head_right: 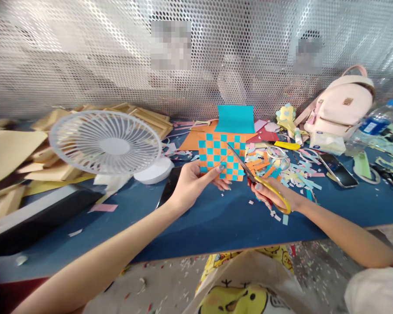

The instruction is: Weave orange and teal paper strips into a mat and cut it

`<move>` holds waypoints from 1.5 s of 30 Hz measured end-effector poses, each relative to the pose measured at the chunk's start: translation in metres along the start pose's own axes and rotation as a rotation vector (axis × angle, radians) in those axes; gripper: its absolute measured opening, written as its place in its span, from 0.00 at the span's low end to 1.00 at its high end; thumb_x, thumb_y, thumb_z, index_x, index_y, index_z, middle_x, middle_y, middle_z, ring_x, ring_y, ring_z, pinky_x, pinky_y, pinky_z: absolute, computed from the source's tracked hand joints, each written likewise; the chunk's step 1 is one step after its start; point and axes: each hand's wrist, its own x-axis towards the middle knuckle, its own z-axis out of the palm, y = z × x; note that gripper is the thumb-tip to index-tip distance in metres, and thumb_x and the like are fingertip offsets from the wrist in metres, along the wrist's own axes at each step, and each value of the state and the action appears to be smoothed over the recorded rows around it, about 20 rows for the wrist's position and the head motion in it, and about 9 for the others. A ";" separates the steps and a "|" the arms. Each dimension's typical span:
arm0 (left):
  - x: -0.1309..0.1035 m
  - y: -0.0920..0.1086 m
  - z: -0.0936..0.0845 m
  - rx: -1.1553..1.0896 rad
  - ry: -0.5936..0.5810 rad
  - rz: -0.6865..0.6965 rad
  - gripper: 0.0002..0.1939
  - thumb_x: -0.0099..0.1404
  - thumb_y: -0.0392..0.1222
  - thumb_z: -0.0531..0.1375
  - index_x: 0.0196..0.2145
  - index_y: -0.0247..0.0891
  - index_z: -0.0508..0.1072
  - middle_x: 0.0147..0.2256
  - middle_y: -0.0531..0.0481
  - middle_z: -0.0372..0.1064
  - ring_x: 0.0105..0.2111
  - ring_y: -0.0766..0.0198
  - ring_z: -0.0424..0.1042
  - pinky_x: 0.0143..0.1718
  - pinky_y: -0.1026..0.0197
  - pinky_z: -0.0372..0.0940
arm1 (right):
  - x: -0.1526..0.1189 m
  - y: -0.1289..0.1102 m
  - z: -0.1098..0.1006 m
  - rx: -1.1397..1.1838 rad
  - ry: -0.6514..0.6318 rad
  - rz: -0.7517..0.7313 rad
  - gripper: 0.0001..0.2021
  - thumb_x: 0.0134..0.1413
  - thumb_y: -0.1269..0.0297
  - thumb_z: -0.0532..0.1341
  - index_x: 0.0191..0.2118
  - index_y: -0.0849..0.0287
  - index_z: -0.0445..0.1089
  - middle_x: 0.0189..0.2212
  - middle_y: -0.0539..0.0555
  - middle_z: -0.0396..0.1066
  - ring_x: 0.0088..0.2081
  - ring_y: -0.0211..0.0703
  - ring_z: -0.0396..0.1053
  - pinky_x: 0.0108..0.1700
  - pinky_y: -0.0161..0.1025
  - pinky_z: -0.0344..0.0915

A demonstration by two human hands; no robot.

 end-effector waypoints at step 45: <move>0.002 -0.006 -0.002 0.008 0.073 0.034 0.25 0.53 0.66 0.68 0.28 0.40 0.70 0.18 0.52 0.73 0.15 0.59 0.73 0.19 0.59 0.71 | -0.002 -0.001 -0.004 -0.094 -0.045 -0.002 0.28 0.62 0.33 0.50 0.33 0.57 0.59 0.22 0.45 0.55 0.19 0.32 0.53 0.19 0.31 0.57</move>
